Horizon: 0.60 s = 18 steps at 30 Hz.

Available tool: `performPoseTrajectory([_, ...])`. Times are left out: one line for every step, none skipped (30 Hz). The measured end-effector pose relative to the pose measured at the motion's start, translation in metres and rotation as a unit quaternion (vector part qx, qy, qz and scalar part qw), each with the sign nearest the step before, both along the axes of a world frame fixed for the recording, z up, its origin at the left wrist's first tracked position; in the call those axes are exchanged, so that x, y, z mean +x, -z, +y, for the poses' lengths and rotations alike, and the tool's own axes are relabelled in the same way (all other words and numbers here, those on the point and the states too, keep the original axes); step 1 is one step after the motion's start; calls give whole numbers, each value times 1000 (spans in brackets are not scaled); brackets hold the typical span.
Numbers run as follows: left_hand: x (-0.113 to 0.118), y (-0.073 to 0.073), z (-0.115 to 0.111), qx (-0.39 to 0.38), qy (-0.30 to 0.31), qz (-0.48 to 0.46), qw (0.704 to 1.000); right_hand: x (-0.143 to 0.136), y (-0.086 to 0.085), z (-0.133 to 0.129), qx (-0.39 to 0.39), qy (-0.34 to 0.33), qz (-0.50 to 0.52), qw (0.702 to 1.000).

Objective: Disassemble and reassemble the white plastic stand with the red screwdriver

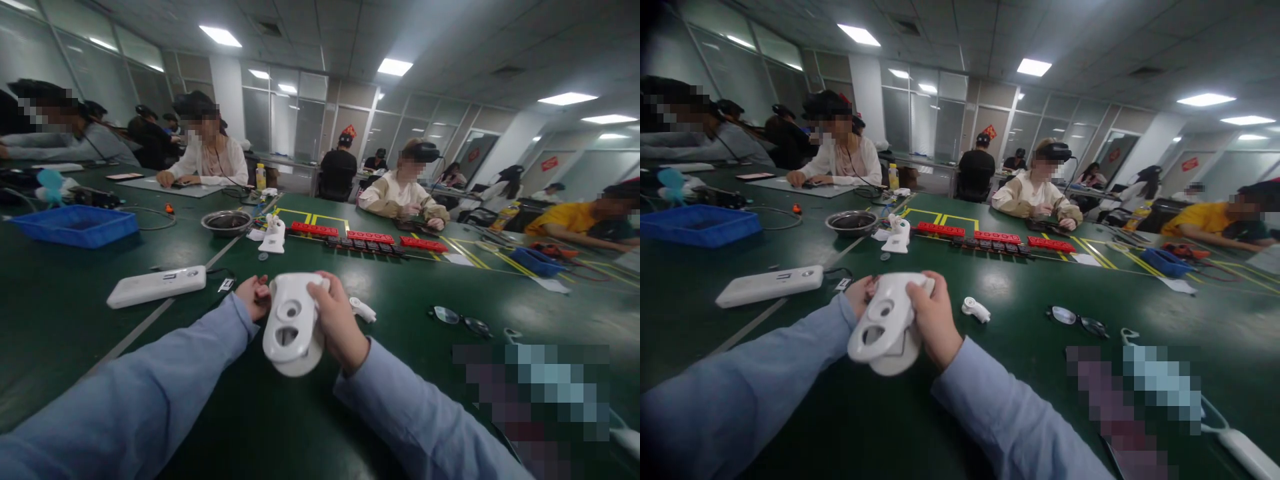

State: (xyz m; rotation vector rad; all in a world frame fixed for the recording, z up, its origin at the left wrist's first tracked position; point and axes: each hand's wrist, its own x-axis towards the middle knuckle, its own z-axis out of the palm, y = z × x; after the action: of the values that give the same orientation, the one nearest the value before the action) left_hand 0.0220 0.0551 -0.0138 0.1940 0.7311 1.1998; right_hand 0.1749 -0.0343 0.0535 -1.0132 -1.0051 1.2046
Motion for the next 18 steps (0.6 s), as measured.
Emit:
performPoseTrajectory([-8, 0, 0, -9, -21, 12, 1000, -4, 13, -7, -43, -26, -10, 999])
performPoseTrajectory([-14, -1, -1, -19, -41, 24, 999, -7, 25, -13, -74, -41, -23, 996])
performPoseTrajectory([-19, -2, -2, -26, -55, 35, 998, -10, 35, -17, -95, -49, -35, 994])
performPoseTrajectory([-23, -3, -4, -28, -61, 45, 997, -11, 44, -20, -107, -53, -50, 992])
performPoseTrajectory([-25, -5, -6, -28, -60, 53, 996, -12, 51, -21, -113, -55, -67, 990])
performPoseTrajectory([-25, -6, -8, -25, -54, 60, 996, -12, 54, -21, -114, -57, -84, 988])
performPoseTrajectory([-26, -8, -11, -20, -44, 66, 997, -11, 56, -20, -116, -60, -97, 987])
performPoseTrajectory([-25, -10, -13, -14, -32, 71, 997, -10, 54, -20, -106, -60, -121, 985])
performPoseTrajectory([-25, -11, -16, -4, -19, 77, 997, -8, 48, -19, -75, -52, -161, 983])
performPoseTrajectory([-24, -13, -18, 7, -6, 82, 997, -6, 39, -21, -22, -36, -217, 975])
performPoseTrajectory([-23, -14, -20, 19, 5, 88, 996, -5, 27, -24, 47, -15, -281, 959])
performPoseTrajectory([-21, -14, -22, 30, 15, 94, 995, -3, 11, -29, 131, 7, -349, 928])
performPoseTrajectory([-20, -15, -24, 39, 23, 102, 994, -1, -8, -36, 189, 26, -393, 900])
performPoseTrajectory([-19, -15, -26, 47, 29, 109, 992, 1, -29, -46, 215, 18, -392, 894])
performPoseTrajectory([-17, -15, -27, 52, 34, 117, 991, 4, -50, -56, 224, -19, -357, 906])
performPoseTrajectory([-16, -15, -28, 55, 38, 125, 990, 8, -72, -68, 234, -66, -290, 926])
performPoseTrajectory([-15, -15, -29, 58, 41, 133, 989, 13, -92, -79, 240, -102, -215, 941])
performPoseTrajectory([-15, -14, -29, 59, 44, 140, 987, 20, -110, -89, 231, -106, -166, 953])
